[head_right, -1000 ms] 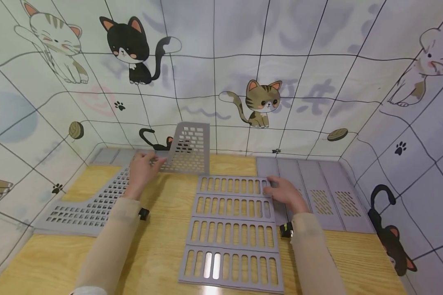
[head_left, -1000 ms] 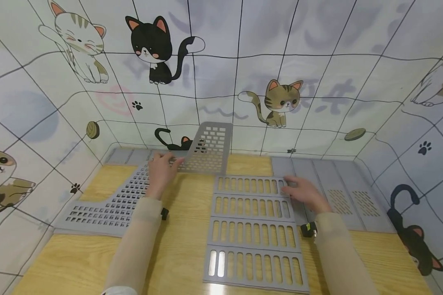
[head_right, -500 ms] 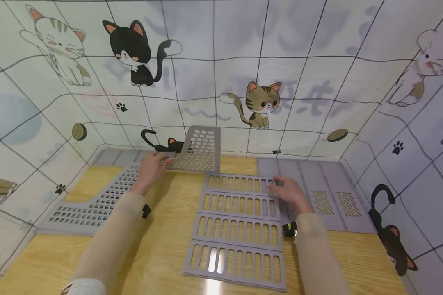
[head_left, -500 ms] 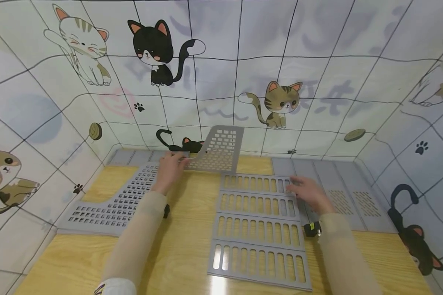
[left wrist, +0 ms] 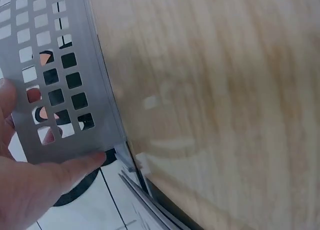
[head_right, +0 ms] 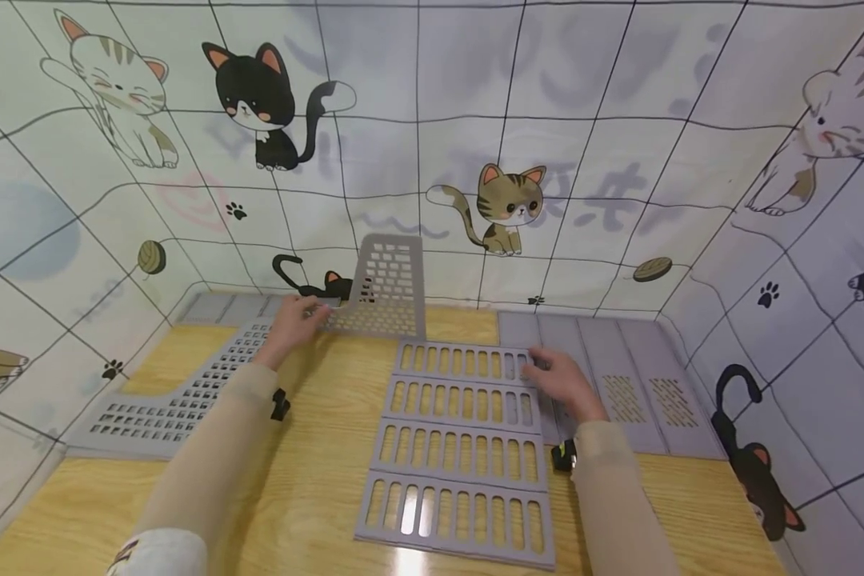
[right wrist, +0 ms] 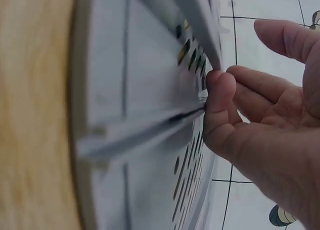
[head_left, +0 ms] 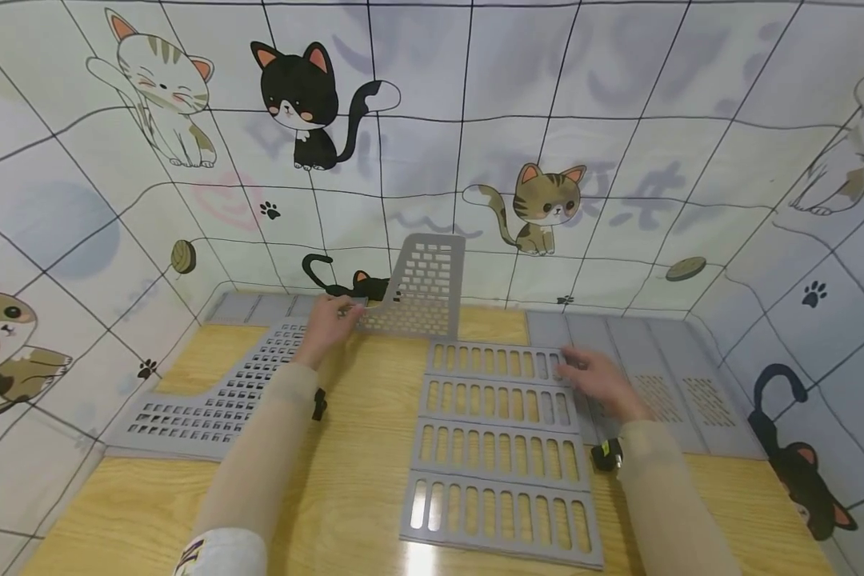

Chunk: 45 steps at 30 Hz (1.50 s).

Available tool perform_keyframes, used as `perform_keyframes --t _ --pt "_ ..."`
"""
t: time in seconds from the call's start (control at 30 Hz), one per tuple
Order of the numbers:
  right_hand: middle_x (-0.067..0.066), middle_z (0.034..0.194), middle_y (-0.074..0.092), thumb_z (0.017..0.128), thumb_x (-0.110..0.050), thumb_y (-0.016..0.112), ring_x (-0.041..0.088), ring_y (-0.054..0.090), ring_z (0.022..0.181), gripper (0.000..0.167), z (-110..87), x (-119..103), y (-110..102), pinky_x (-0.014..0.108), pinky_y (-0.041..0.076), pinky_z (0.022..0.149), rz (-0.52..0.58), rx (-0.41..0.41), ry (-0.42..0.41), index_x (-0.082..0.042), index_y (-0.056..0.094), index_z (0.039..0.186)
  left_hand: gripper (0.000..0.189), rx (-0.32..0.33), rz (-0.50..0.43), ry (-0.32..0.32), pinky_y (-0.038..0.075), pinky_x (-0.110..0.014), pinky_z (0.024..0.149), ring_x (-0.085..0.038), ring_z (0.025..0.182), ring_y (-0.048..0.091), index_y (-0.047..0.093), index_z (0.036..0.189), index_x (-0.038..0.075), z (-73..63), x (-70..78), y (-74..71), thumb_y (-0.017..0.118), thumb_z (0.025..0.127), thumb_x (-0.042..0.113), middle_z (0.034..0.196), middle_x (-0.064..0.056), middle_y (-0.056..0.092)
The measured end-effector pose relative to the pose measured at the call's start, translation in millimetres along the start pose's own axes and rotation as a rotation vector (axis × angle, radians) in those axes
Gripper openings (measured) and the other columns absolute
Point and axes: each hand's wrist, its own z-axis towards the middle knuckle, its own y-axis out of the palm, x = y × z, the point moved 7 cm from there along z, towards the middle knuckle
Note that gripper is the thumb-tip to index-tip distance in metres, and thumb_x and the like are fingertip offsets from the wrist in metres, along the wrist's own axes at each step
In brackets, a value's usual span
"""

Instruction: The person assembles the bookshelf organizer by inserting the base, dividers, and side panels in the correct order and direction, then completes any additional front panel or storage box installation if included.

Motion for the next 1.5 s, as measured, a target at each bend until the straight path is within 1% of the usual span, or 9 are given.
perform_keyframes --t 0.17,0.3,0.43,0.57,0.73,0.87,1.03,1.27,1.5 --pt "0.032 0.153 0.043 0.106 -0.034 0.057 0.05 0.047 0.136 0.065 3.2 -5.3 9.0 0.066 0.04 0.109 -0.01 -0.031 -0.048 -0.003 0.035 0.159 0.033 -0.015 0.032 0.045 0.048 -0.054 0.093 -0.036 0.111 0.052 0.072 0.114 0.003 2.1 20.9 12.0 0.056 0.108 0.032 0.124 -0.023 0.055" --pt "0.029 0.153 0.045 0.106 -0.034 0.056 0.05 0.041 0.141 0.065 6.6 -6.2 12.9 0.067 0.033 0.114 0.006 -0.037 -0.043 -0.005 0.034 0.16 0.033 -0.027 0.004 0.016 0.05 -0.05 0.091 -0.033 0.111 0.052 0.071 0.115 0.006 -0.5 32.2 20.2 0.055 0.108 0.033 0.124 -0.02 0.054" --pt "0.029 0.154 0.045 0.106 -0.034 0.056 0.05 0.039 0.142 0.066 7.5 -4.4 14.2 0.068 0.031 0.115 0.019 -0.029 -0.035 -0.006 0.033 0.161 0.048 -0.01 -0.115 -0.1 0.048 -0.055 0.101 -0.04 0.122 0.053 0.054 0.139 0.003 -4.6 21.7 20.1 0.058 0.106 0.039 0.139 -0.025 0.047" --pt "0.028 0.156 0.043 0.106 -0.033 0.056 0.05 0.039 0.143 0.065 8.7 -4.6 15.5 0.068 0.031 0.115 0.022 -0.023 -0.034 -0.007 0.033 0.161 0.073 0.001 -0.247 -0.22 0.037 -0.057 0.115 -0.044 0.141 0.042 0.028 0.156 0.0 -6.4 6.6 24.1 0.057 0.106 0.044 0.155 -0.029 0.039" --pt "0.03 0.155 0.042 0.107 -0.033 0.055 0.051 0.038 0.143 0.066 10.1 -7.5 17.6 0.068 0.029 0.115 -0.02 -0.032 -0.031 -0.01 0.03 0.163 0.082 -0.059 -0.3 -0.229 0.036 -0.057 0.116 -0.048 0.143 0.04 0.011 0.161 -0.003 -5.0 7.2 38.0 0.052 0.107 0.043 0.156 -0.034 0.036" --pt "0.03 0.159 0.036 0.107 -0.035 0.054 0.051 0.029 0.148 0.068 11.0 -9.5 19.4 0.069 0.023 0.118 -0.032 -0.071 -0.022 -0.011 0.025 0.164 0.085 -0.067 -0.235 -0.254 0.038 -0.058 0.115 -0.05 0.14 0.043 0.006 0.161 -0.005 -9.3 11.2 41.6 0.051 0.107 0.043 0.154 -0.038 0.036" --pt "0.027 0.165 0.026 0.108 -0.031 0.05 0.05 0.024 0.151 0.067 11.5 -12.3 16.6 0.069 0.014 0.12 -0.032 -0.097 -0.038 -0.009 0.021 0.165 0.087 -0.087 -0.187 -0.227 0.04 -0.06 0.113 -0.051 0.138 0.045 0.004 0.162 -0.005 -13.8 22.9 44.5 0.051 0.106 0.042 0.154 -0.038 0.037" --pt "0.029 0.166 0.022 0.106 -0.029 0.052 0.052 0.016 0.152 0.068 14.1 -20.6 14.1 0.068 0.014 0.121 -0.081 -0.075 -0.083 -0.002 0.024 0.163 0.095 -0.17 -0.275 -0.19 0.032 -0.06 0.119 -0.047 0.149 0.031 -0.007 0.164 0.003 -21.7 37.2 57.1 0.053 0.105 0.045 0.164 -0.032 0.025" --pt "0.024 0.167 0.023 0.106 -0.029 0.052 0.048 0.019 0.153 0.068 15.6 -16.4 15.1 0.067 0.015 0.121 -0.015 -0.06 -0.024 -0.005 0.024 0.163 0.08 -0.152 -0.241 -0.253 0.034 -0.058 0.118 -0.047 0.148 0.033 0.021 0.161 -0.003 -26.0 38.2 55.7 0.055 0.103 0.04 0.161 -0.029 0.032"
